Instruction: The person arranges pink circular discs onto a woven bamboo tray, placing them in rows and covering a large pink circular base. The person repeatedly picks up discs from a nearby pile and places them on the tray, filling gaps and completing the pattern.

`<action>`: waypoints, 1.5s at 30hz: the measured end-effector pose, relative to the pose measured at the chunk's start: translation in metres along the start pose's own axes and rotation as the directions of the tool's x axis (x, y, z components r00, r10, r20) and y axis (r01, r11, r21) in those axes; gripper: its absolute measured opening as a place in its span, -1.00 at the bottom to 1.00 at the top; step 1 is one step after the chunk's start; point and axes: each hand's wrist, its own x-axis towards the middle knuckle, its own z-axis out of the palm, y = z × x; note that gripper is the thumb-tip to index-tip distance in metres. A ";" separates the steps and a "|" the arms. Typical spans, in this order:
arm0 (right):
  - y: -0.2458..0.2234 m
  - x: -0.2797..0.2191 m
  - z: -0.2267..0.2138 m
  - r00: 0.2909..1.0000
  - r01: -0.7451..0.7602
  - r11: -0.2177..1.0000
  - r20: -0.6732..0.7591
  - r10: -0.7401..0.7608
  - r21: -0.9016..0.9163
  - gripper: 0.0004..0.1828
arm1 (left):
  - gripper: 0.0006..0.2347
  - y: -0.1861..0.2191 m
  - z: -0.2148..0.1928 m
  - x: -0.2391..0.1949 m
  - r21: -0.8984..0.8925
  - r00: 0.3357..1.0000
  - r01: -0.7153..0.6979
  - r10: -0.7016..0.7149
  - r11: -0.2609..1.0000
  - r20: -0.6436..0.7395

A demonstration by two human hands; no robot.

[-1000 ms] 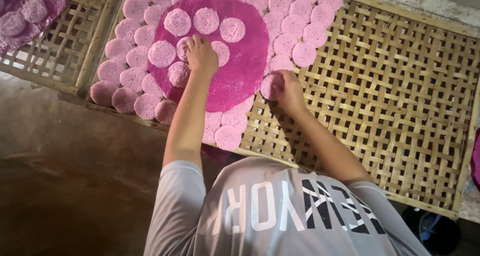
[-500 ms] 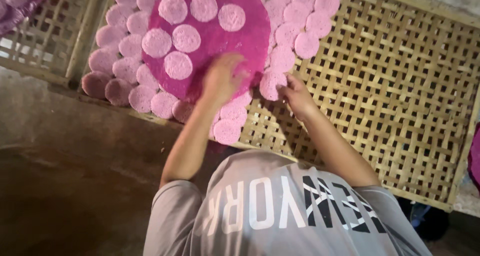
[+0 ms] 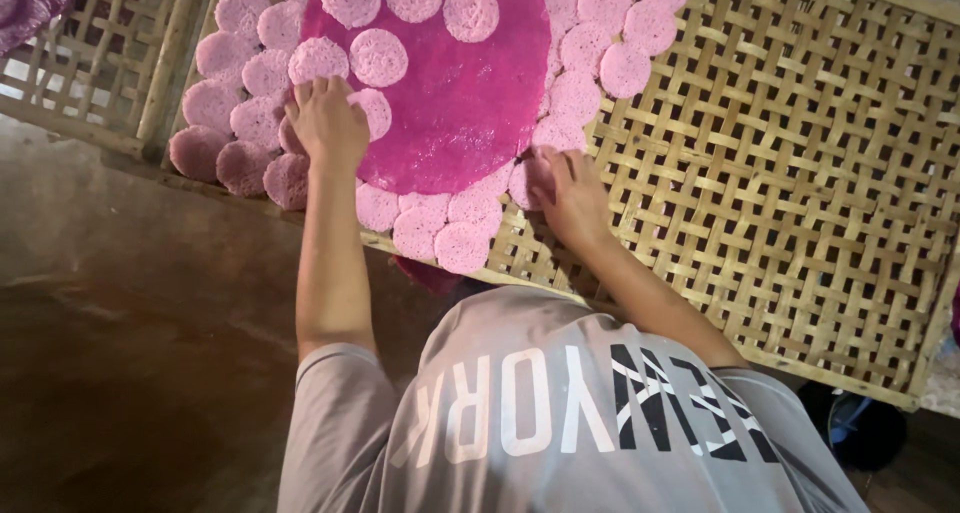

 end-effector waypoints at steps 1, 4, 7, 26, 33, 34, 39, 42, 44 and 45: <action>-0.004 0.001 -0.003 1.000 -0.013 0.999 -0.024 0.012 -0.039 -0.34 | -0.79 0.002 -0.011 -0.008 -0.031 1.000 -0.030 0.029 0.999 -0.010; -0.008 0.002 -0.001 0.972 -0.212 0.969 0.130 0.196 0.126 -0.47 | -0.84 0.029 -0.039 -0.038 -0.272 0.993 0.031 0.000 0.962 0.114; -0.001 -0.004 0.013 0.742 -0.670 0.293 0.599 0.301 0.683 -0.50 | -0.81 0.070 -0.046 -0.090 -0.531 0.974 -0.059 0.166 0.845 0.156; -0.021 -0.045 0.018 0.975 -0.168 0.963 0.180 0.130 0.210 -0.68 | -0.62 -0.039 0.063 0.040 -0.041 0.998 0.068 -0.068 0.997 0.012; -0.032 -0.027 0.005 1.000 -0.013 1.000 0.013 0.013 -0.015 -0.56 | -0.48 -0.062 0.068 0.072 -0.079 0.983 0.105 -0.115 0.991 -0.143; -0.034 -0.025 0.002 0.999 0.008 1.000 -0.035 -0.009 -0.025 -0.54 | -0.47 -0.065 0.067 0.075 -0.065 0.987 0.107 -0.114 0.992 -0.113; -0.039 -0.016 -0.007 0.997 0.043 0.999 -0.069 -0.041 0.029 -0.57 | -0.59 -0.066 0.059 0.080 -0.202 0.976 0.183 -0.203 0.962 -0.079; -0.043 -0.011 -0.005 0.996 0.074 0.993 -0.048 -0.069 0.093 -0.59 | -0.69 -0.060 0.058 0.069 -0.049 0.931 0.023 -0.040 0.999 -0.363; -0.048 -0.006 0.000 0.996 0.084 0.983 -0.030 -0.080 0.165 -0.61 | -0.73 -0.058 0.055 0.053 -0.059 0.895 -0.052 0.021 0.997 -0.445; -0.050 -0.003 0.003 0.999 0.026 0.971 0.012 -0.029 0.239 -0.64 | -0.75 -0.056 0.051 0.044 -0.126 0.910 -0.078 0.019 0.989 -0.414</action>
